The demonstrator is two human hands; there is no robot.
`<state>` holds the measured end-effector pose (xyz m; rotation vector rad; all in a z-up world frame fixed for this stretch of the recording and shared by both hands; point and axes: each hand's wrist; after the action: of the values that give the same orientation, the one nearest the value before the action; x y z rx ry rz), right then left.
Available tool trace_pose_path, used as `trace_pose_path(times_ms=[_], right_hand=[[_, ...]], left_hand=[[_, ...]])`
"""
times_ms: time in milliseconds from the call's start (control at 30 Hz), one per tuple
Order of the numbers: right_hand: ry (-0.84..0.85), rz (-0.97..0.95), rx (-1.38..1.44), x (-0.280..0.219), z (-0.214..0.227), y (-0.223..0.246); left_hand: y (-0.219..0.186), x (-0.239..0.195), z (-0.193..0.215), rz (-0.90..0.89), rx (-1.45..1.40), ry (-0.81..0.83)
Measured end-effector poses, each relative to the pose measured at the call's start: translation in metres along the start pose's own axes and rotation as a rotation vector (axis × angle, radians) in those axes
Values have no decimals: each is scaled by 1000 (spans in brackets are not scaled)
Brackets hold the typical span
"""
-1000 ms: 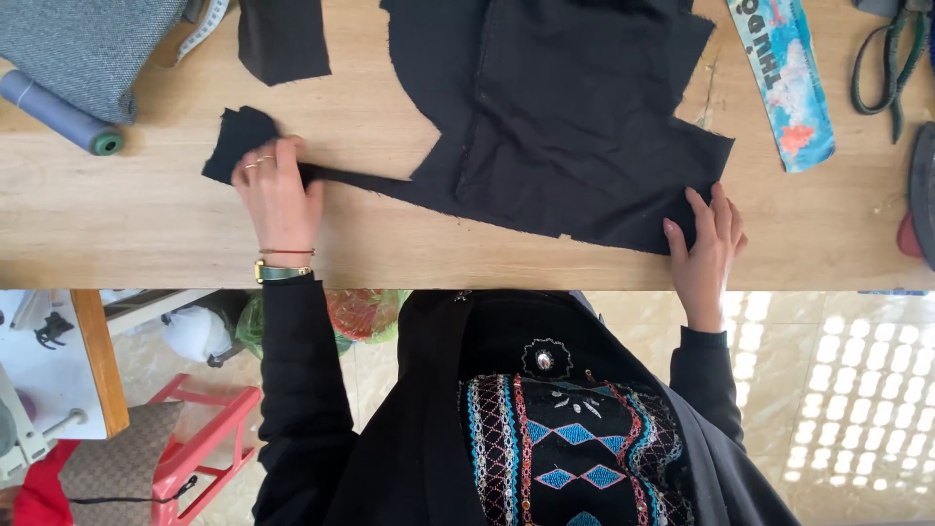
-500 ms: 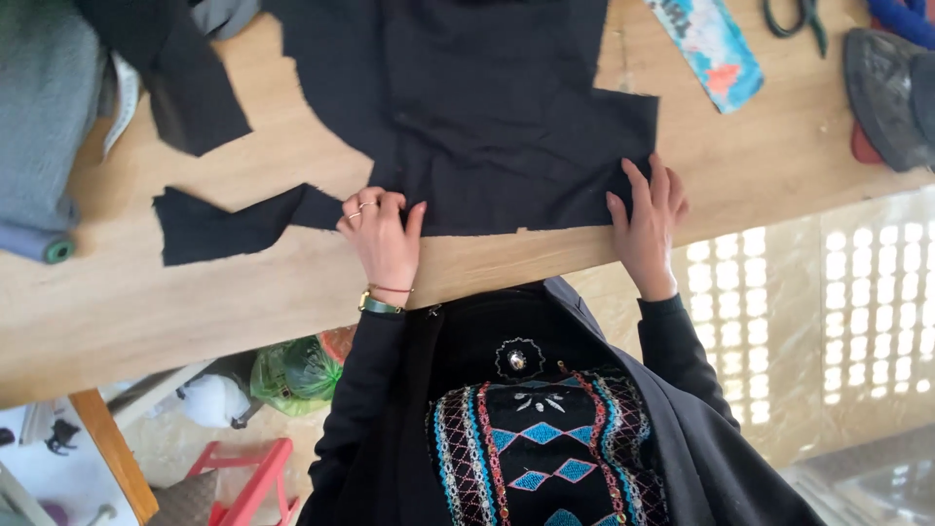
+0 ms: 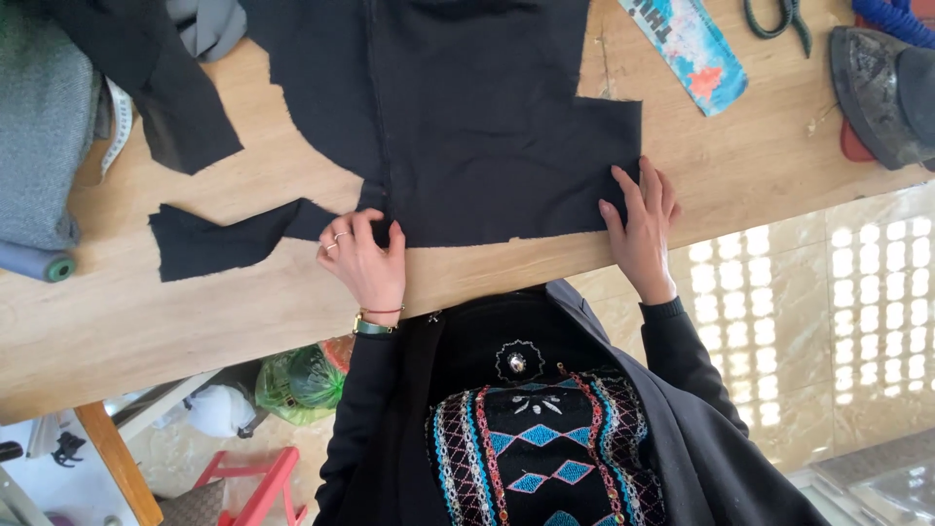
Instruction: A person takes fabric scraps out of a plastic bag and organizes them on a table, repeatedly checking a piece of fabric with a pattern card.
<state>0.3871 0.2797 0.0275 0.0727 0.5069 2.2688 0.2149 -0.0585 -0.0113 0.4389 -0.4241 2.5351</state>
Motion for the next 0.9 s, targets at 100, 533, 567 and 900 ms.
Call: trace_pose_path(times_ms=[100, 533, 567, 900], right_hand=[[-24, 5, 60, -1, 6, 2], [57, 294, -95, 46, -26, 11], [58, 294, -99, 52, -24, 2], [-206, 183, 91, 139, 17, -106]], left_hand=[[-15, 17, 12, -78, -65, -24], [-72, 67, -32, -312, -121, 294], [-67, 69, -32, -310, -125, 294], [-117, 53, -40, -270, -81, 236]])
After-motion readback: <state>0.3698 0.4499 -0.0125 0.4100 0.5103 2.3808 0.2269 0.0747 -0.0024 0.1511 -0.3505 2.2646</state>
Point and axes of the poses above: each hand's wrist, its own x-axis towards the middle knuckle, its own z-axis out of the back of the hand, y = z × x, and after that the axes turned 15 degrees about -z, right-handed
